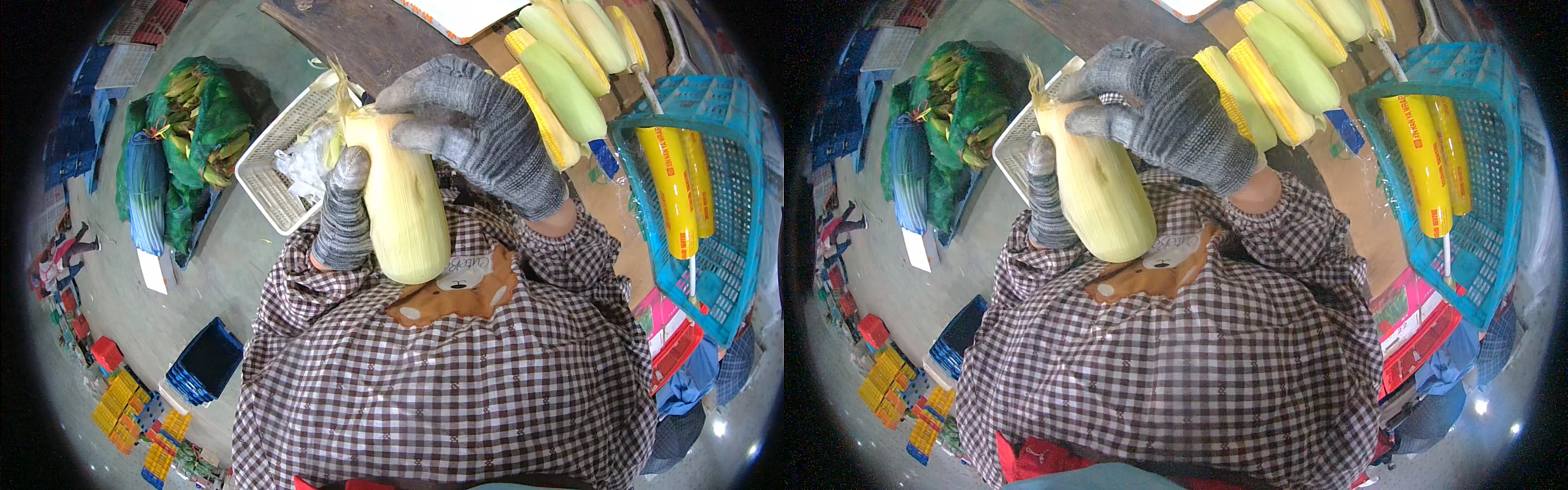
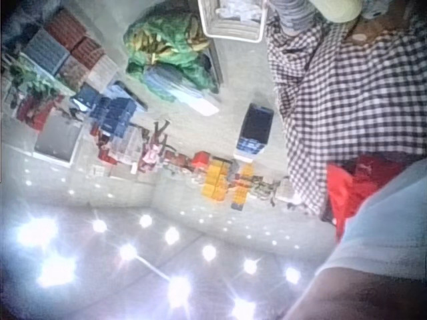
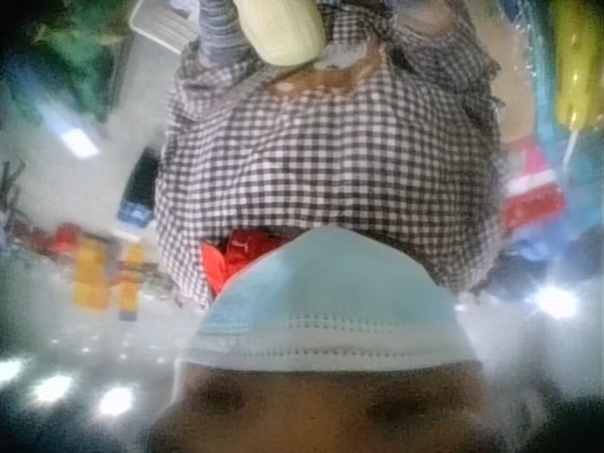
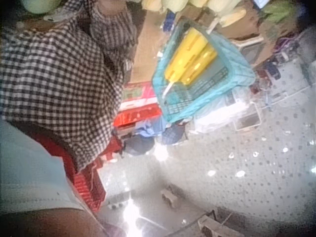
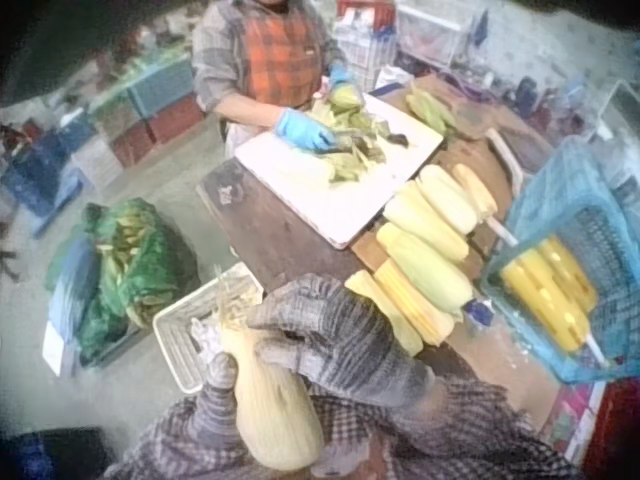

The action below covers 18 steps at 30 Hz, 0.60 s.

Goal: The person repeatedly picks up corn cobs, removes the husks by hand, and places the peeled cobs on a table. A second person is visible across the table also peeling corn. The camera wearer continues the same peeling cycle throughout the clip.

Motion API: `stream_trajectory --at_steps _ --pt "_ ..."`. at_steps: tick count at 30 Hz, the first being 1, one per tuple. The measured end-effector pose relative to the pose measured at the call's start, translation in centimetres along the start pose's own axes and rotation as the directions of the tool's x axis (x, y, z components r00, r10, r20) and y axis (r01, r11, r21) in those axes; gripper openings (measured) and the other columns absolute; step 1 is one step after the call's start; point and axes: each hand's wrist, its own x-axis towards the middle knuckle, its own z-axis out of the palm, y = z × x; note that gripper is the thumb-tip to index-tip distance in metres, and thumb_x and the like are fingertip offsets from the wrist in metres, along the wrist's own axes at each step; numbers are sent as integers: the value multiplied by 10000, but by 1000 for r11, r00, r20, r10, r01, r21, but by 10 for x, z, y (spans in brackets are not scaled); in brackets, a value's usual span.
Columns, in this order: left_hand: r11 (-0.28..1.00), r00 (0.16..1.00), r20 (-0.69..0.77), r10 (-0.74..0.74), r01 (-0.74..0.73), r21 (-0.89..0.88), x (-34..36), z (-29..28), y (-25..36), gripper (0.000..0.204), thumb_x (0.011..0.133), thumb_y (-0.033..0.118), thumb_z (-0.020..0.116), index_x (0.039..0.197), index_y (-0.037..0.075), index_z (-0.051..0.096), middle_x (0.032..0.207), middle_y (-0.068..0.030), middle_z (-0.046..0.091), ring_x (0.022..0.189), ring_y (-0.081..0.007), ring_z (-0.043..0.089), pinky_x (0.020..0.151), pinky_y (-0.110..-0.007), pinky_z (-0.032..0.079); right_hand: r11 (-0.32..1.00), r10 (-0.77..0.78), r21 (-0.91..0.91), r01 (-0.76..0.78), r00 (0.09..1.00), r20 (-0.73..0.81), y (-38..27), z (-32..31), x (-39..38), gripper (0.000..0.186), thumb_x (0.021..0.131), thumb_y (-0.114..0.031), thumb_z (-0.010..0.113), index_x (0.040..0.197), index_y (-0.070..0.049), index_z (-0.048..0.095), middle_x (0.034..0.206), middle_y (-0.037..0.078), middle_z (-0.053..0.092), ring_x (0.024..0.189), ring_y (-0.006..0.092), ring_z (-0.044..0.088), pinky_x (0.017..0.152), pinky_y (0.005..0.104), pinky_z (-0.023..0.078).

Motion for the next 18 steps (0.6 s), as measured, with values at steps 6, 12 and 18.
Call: stream_trajectory --at_steps 6,12,18 --pt "997 999 11 -41 42 -59 2 -8 -5 771 648 505 670 1167 -8 421 1052 -159 537 935 -251 555 800 -358 487 995 101 29 -100 994 -47 7 6 1 221 674 -227 666 841 -94 609 838 73 595 777 248 567 694 341 458" --pt "995 1000 -17 -26 27 93 -5 -8 -5 800 635 535 673 1160 -13 423 1051 -168 536 930 -258 560 798 -352 495 988 137 -72 -136 991 11 -5 2 0 183 699 -99 665 864 -44 608 857 29 567 827 130 552 733 265 463" --pt "988 994 57 96 -102 120 -5 -2 -4 809 678 525 630 1209 -22 359 1123 -180 484 986 -263 530 833 -361 459 1000 -6 -5 6 999 34 -18 -4 1 292 633 -110 703 901 -43 609 868 48 559 809 172 551 708 279 455"
